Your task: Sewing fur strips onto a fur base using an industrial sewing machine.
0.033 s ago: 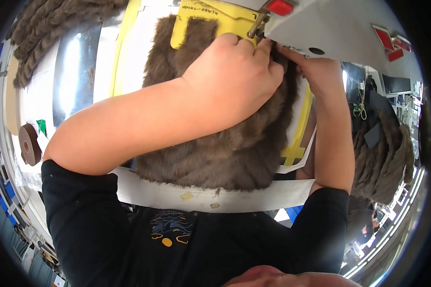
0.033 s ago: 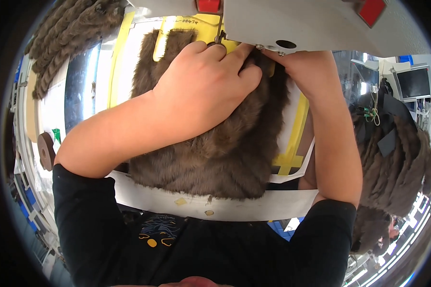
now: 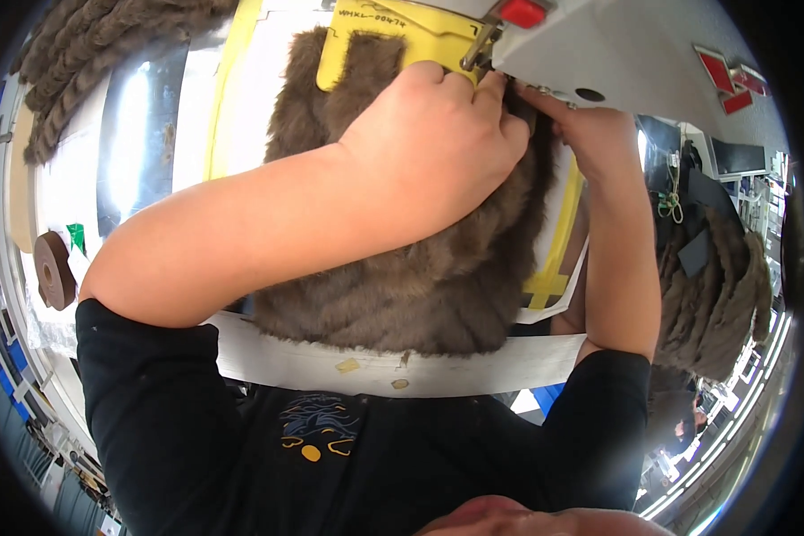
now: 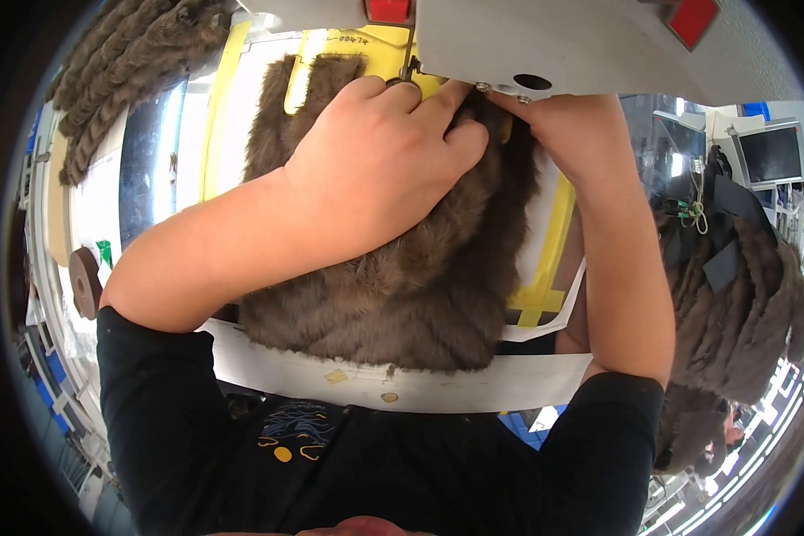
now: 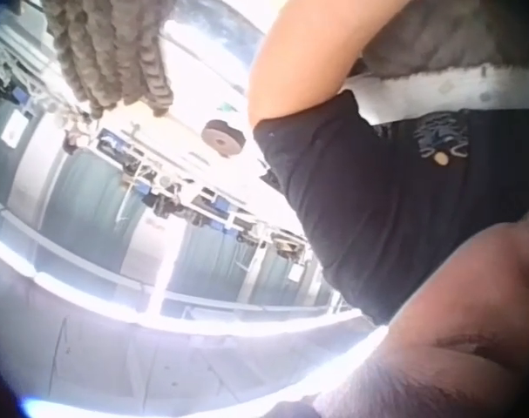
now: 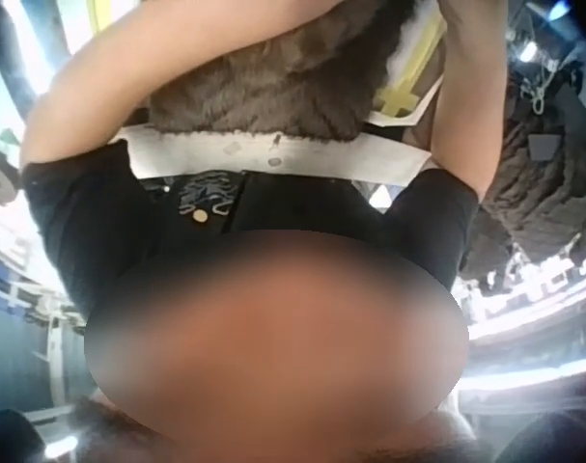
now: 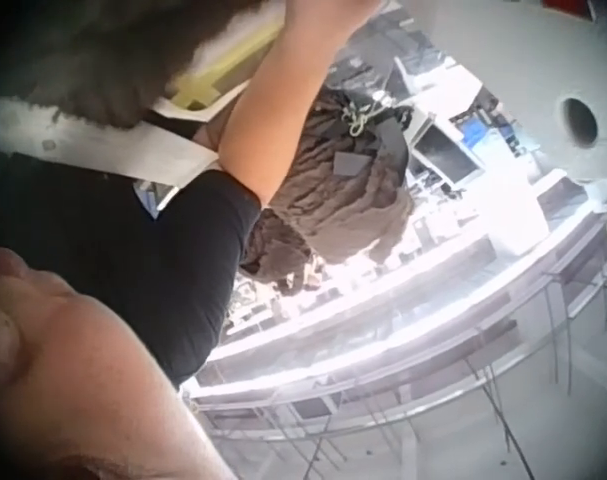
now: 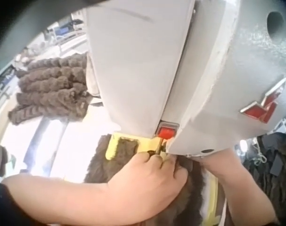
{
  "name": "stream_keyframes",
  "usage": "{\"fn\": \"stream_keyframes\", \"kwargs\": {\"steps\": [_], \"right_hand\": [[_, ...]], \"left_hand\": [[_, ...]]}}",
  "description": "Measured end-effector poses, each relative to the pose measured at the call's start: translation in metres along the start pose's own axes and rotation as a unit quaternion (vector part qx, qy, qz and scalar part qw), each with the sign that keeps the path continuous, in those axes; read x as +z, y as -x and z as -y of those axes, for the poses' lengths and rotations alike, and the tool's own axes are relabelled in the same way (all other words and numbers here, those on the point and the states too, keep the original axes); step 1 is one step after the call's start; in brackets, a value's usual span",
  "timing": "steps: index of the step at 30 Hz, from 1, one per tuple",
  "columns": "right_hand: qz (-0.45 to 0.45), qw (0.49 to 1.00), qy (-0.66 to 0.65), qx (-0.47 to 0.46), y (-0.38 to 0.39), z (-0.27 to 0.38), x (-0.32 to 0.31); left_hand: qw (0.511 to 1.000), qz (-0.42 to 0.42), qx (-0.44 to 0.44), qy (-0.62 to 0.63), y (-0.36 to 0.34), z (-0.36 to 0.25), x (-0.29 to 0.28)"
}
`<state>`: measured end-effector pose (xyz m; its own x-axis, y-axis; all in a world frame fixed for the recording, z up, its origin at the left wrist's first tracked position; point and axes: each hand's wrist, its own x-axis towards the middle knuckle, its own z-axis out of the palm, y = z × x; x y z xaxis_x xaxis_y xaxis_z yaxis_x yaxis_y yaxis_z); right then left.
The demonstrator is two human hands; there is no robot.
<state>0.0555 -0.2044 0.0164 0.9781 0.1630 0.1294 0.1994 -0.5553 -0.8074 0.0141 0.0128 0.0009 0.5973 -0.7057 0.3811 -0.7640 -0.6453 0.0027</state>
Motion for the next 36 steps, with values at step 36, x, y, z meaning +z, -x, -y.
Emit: {"fn": "stream_keyframes", "kwargs": {"steps": [36], "right_hand": [[0.009, 0.996, 0.090, -0.013, 0.000, -0.002, 0.006]], "left_hand": [[0.998, 0.017, -0.005, -0.053, -0.007, -0.004, -0.007]]}}
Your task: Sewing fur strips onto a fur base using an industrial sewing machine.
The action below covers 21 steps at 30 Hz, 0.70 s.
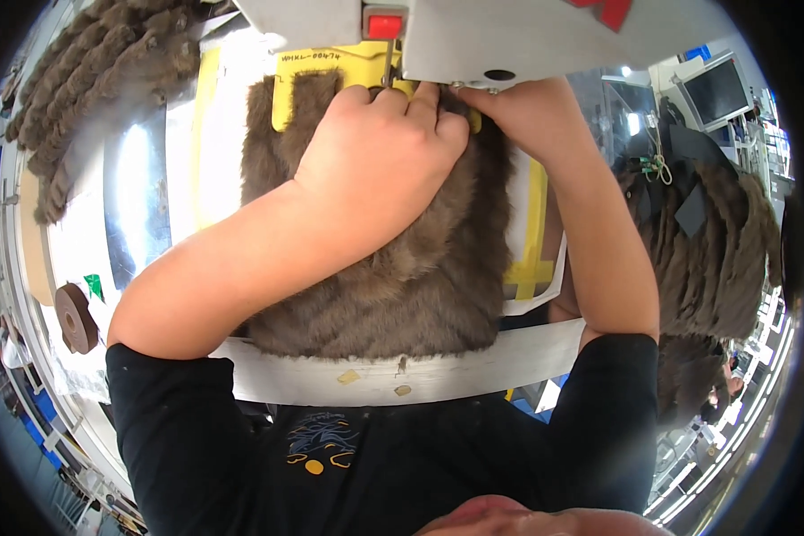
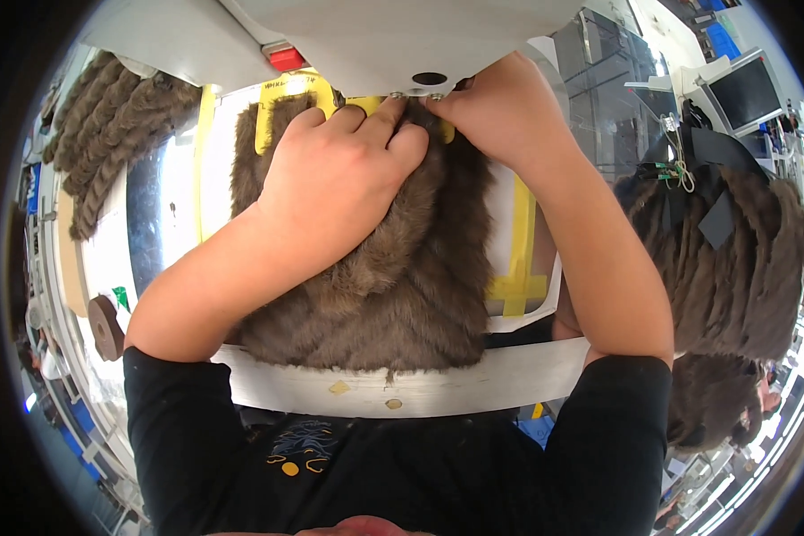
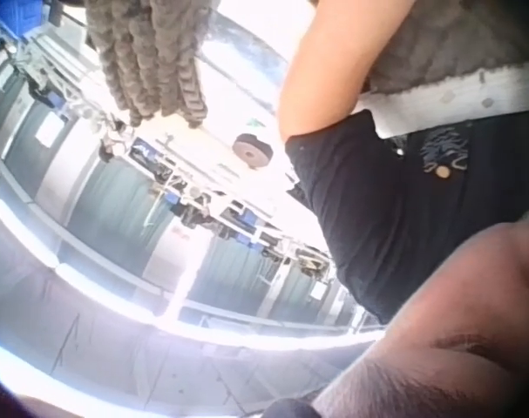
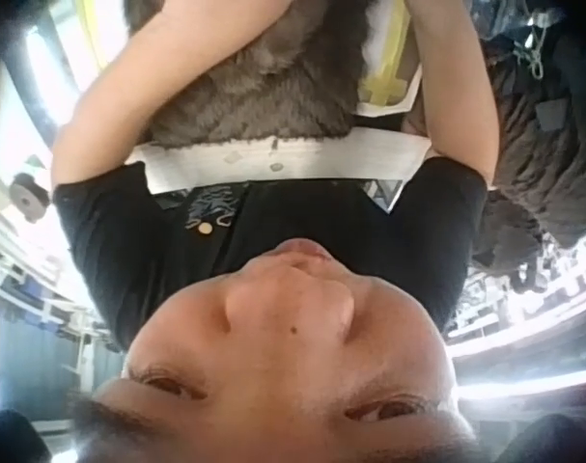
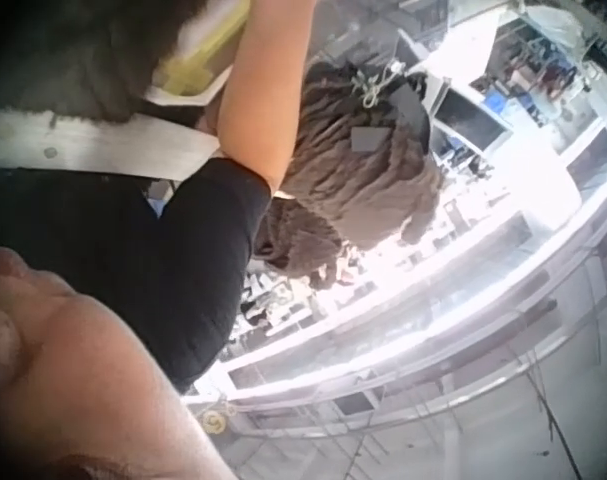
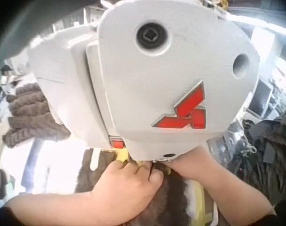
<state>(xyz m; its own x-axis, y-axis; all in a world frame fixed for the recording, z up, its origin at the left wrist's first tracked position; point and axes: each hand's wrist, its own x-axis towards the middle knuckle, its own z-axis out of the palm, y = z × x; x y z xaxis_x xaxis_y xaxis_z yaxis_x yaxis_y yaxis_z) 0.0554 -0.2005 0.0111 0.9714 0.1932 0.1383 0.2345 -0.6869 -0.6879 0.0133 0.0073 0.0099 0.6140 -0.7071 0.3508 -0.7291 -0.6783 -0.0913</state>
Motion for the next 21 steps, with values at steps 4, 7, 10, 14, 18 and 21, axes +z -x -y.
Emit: {"fn": "stream_keyframes", "kwargs": {"steps": [4, 7, 10, 14, 18, 21], "right_hand": [[-0.010, 1.000, 0.020, -0.005, 0.001, -0.008, 0.002], [-0.036, 0.999, -0.011, -0.005, 0.001, -0.008, 0.002], [-0.050, 0.999, 0.012, 0.002, 0.002, -0.004, 0.002], [-0.023, 0.998, 0.060, 0.008, 0.007, -0.006, -0.005], [0.120, 0.992, 0.045, -0.015, 0.026, 0.031, -0.033], [0.095, 0.983, 0.040, -0.152, 0.035, 0.022, -0.029]], "left_hand": [[1.000, 0.002, 0.000, -0.014, 0.001, -0.001, 0.003], [1.000, 0.005, 0.006, -0.022, -0.001, -0.001, 0.001], [1.000, 0.018, 0.014, -0.021, -0.003, 0.000, -0.001], [1.000, 0.016, 0.013, -0.012, -0.003, 0.000, -0.001], [1.000, 0.007, 0.010, -0.024, 0.001, 0.001, -0.001], [1.000, 0.006, 0.014, -0.018, -0.002, -0.001, -0.001]]}}
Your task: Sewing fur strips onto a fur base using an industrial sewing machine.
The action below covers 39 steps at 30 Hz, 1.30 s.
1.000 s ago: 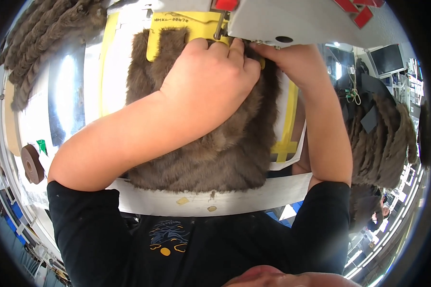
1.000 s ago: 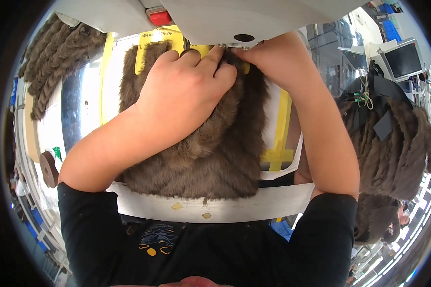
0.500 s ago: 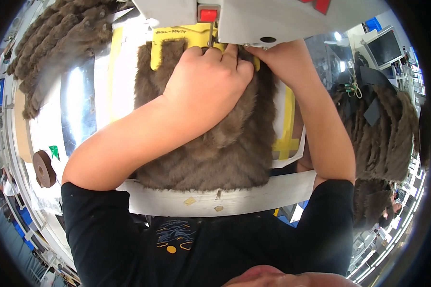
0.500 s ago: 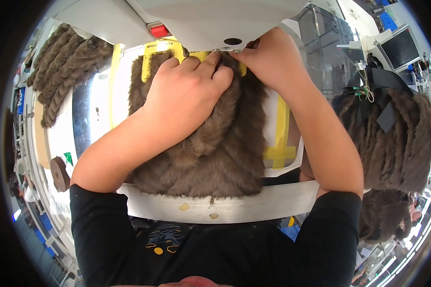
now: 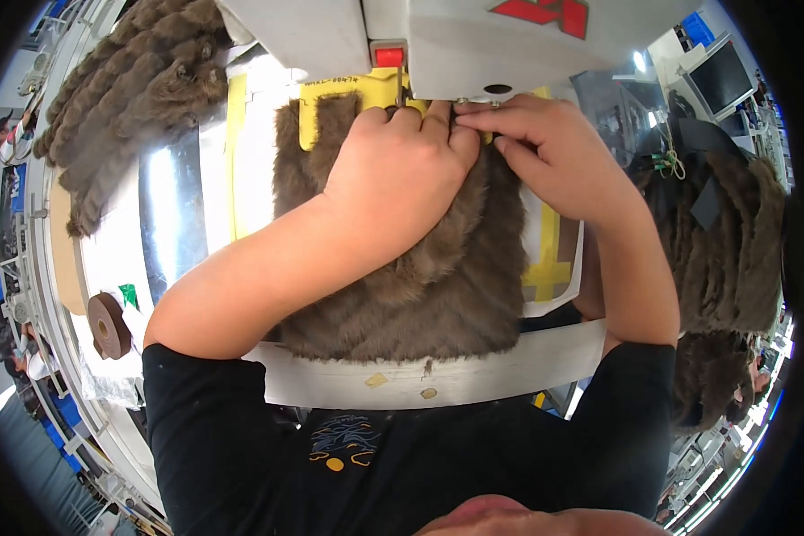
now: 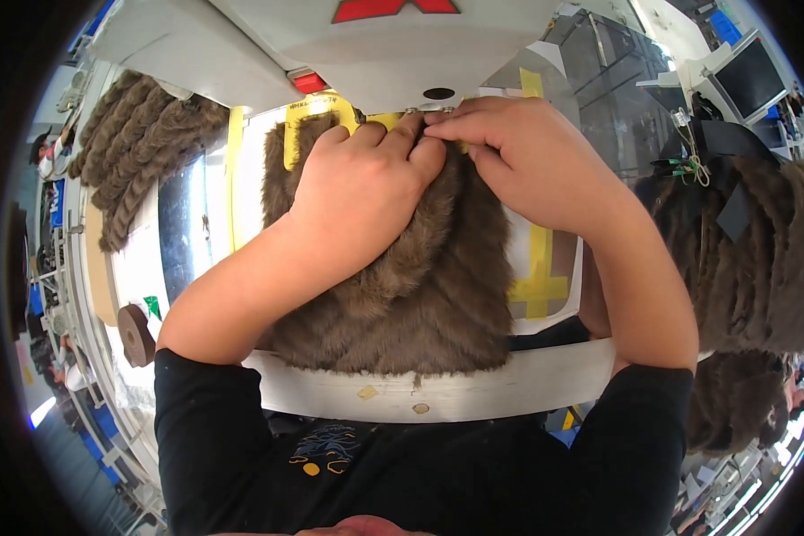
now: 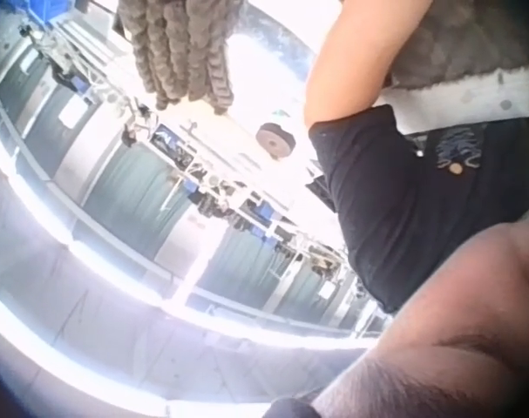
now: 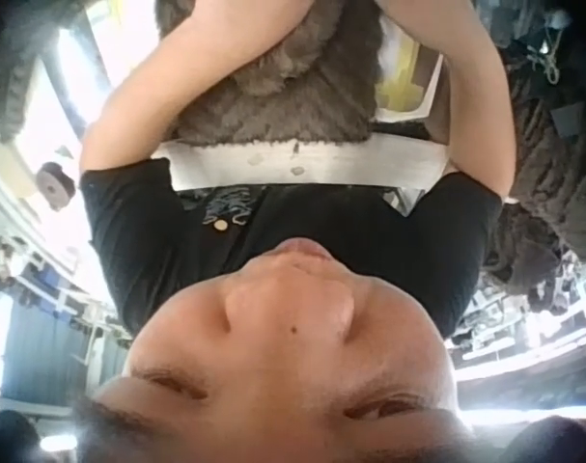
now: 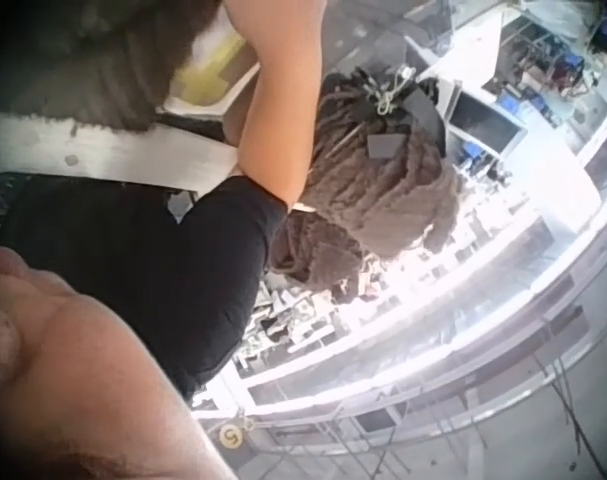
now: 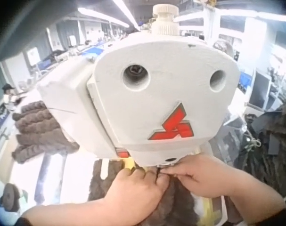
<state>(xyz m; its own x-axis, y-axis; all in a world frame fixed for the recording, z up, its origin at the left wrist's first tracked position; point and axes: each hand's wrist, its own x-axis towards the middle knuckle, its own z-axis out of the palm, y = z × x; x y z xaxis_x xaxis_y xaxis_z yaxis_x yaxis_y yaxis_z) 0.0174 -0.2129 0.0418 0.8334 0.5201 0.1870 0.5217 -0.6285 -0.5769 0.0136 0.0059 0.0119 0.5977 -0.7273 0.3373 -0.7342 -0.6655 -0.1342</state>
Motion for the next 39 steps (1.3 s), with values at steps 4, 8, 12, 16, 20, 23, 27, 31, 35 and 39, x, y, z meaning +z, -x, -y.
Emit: {"fn": "stream_keyframes", "kwargs": {"steps": [4, 8, 12, 16, 20, 23, 27, 31, 35, 39], "right_hand": [[0.013, 1.000, -0.023, 0.008, -0.001, -0.007, 0.005], [0.012, 0.993, 0.115, 0.009, 0.000, 0.002, 0.007], [-0.004, 0.985, 0.172, -0.011, 0.000, 0.006, 0.011], [-0.010, 0.982, 0.188, 0.000, -0.001, 0.012, 0.012], [-0.011, 0.983, 0.181, -0.008, 0.002, 0.008, 0.016], [-0.005, 0.984, 0.180, -0.007, 0.000, 0.013, 0.012], [0.008, 0.983, 0.186, -0.009, -0.002, 0.014, 0.010], [0.009, 0.983, 0.184, 0.005, -0.002, 0.016, 0.011], [0.015, 0.982, 0.191, 0.004, -0.006, 0.017, 0.011], [-0.012, 0.981, 0.191, -0.010, -0.004, 0.016, 0.013]], "left_hand": [[1.000, -0.005, -0.003, 0.000, -0.001, 0.000, 0.003], [1.000, -0.011, -0.006, -0.022, 0.001, -0.002, 0.003], [1.000, -0.013, -0.008, -0.004, 0.001, 0.001, 0.006], [1.000, 0.009, -0.010, 0.014, 0.003, 0.005, 0.002], [1.000, 0.022, -0.003, 0.013, 0.003, 0.006, -0.001], [1.000, 0.029, 0.003, 0.008, 0.004, 0.005, -0.006], [1.000, 0.007, 0.012, 0.008, 0.004, 0.005, -0.005], [1.000, 0.007, 0.014, 0.006, 0.003, 0.005, -0.002], [1.000, 0.008, 0.008, 0.009, 0.003, 0.007, -0.002], [0.999, 0.034, 0.001, 0.021, 0.001, 0.006, -0.004]]}}
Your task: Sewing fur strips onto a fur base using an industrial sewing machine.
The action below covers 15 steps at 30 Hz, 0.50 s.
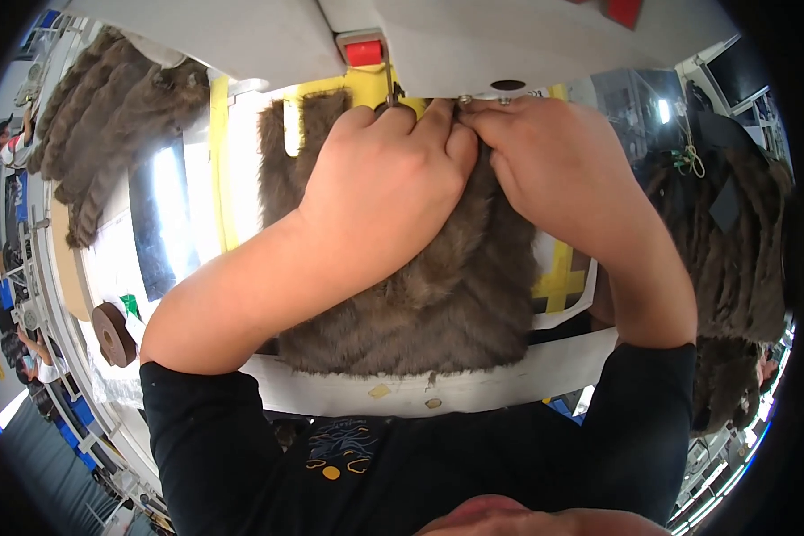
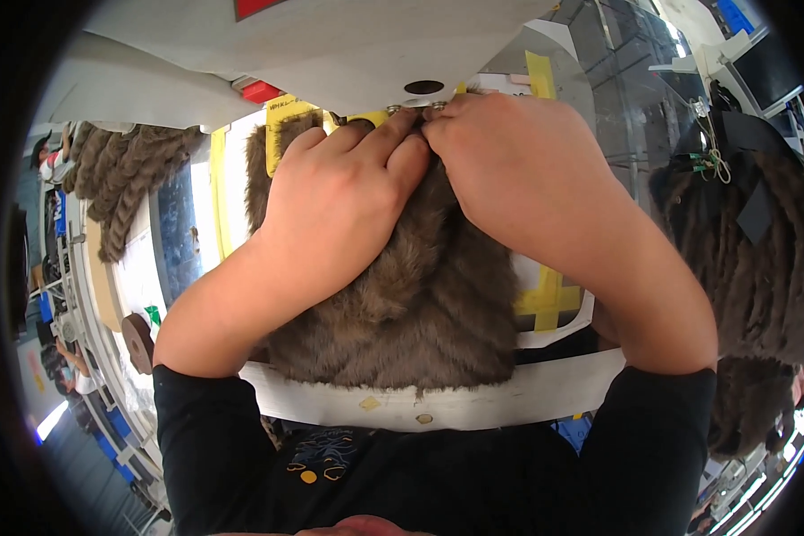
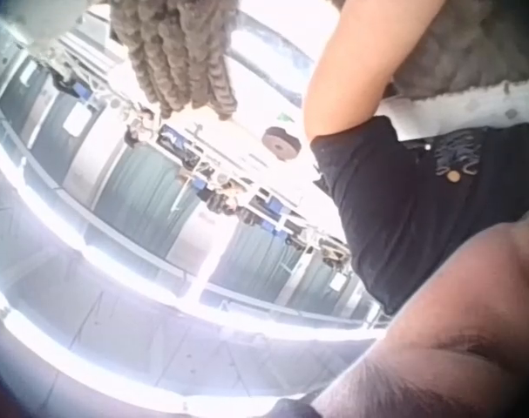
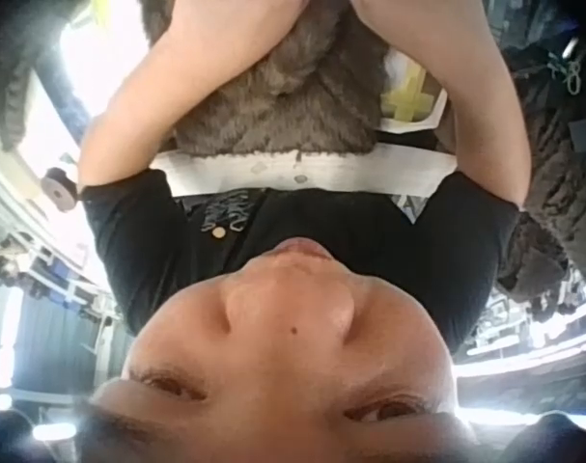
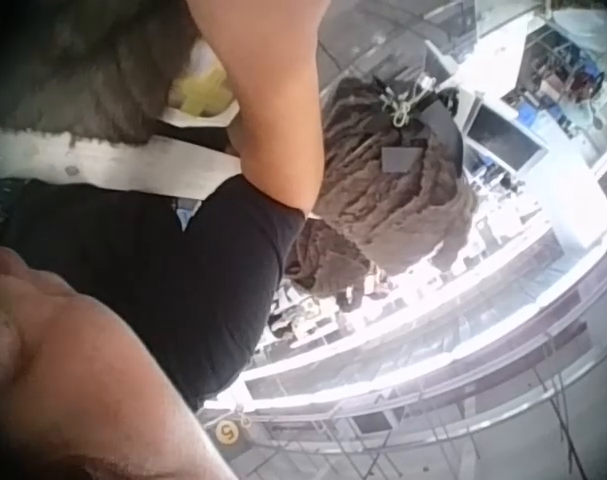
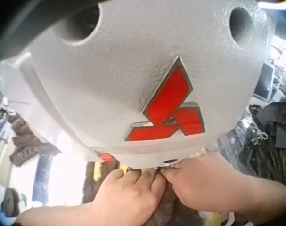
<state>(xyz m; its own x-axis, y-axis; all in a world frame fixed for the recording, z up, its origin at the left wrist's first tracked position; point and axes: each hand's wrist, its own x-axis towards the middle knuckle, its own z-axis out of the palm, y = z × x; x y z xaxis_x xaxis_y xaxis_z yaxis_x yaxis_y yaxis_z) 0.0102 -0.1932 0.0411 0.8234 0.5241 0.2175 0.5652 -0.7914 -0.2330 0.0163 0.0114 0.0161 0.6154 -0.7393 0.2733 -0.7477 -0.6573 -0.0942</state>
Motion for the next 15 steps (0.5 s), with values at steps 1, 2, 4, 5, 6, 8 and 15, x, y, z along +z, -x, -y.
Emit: {"fn": "stream_keyframes", "kwargs": {"steps": [1, 2, 4, 5, 6, 8, 15], "right_hand": [[-0.001, 1.000, -0.001, 0.000, -0.001, 0.000, 0.000], [0.015, 1.000, 0.001, 0.006, -0.001, -0.001, -0.002], [0.029, 0.999, 0.003, 0.015, -0.002, -0.002, -0.003], [0.023, 1.000, 0.005, 0.010, -0.002, -0.002, -0.004], [0.018, 1.000, 0.008, 0.006, -0.002, -0.002, -0.004], [0.016, 1.000, 0.002, 0.017, -0.001, -0.001, -0.004], [0.109, 0.992, 0.029, 0.056, -0.003, -0.007, -0.012]], "left_hand": [[1.000, -0.011, -0.002, 0.008, 0.000, 0.000, 0.001], [1.000, -0.021, -0.003, 0.016, 0.000, 0.000, 0.002], [1.000, -0.013, -0.002, 0.013, -0.001, -0.001, 0.002], [1.000, -0.005, -0.003, 0.011, -0.001, -0.002, 0.001], [1.000, -0.005, 0.001, 0.011, -0.001, -0.001, 0.001], [1.000, -0.010, 0.012, 0.015, -0.001, -0.001, 0.000], [0.999, 0.016, 0.013, 0.028, -0.006, -0.004, -0.002]]}}
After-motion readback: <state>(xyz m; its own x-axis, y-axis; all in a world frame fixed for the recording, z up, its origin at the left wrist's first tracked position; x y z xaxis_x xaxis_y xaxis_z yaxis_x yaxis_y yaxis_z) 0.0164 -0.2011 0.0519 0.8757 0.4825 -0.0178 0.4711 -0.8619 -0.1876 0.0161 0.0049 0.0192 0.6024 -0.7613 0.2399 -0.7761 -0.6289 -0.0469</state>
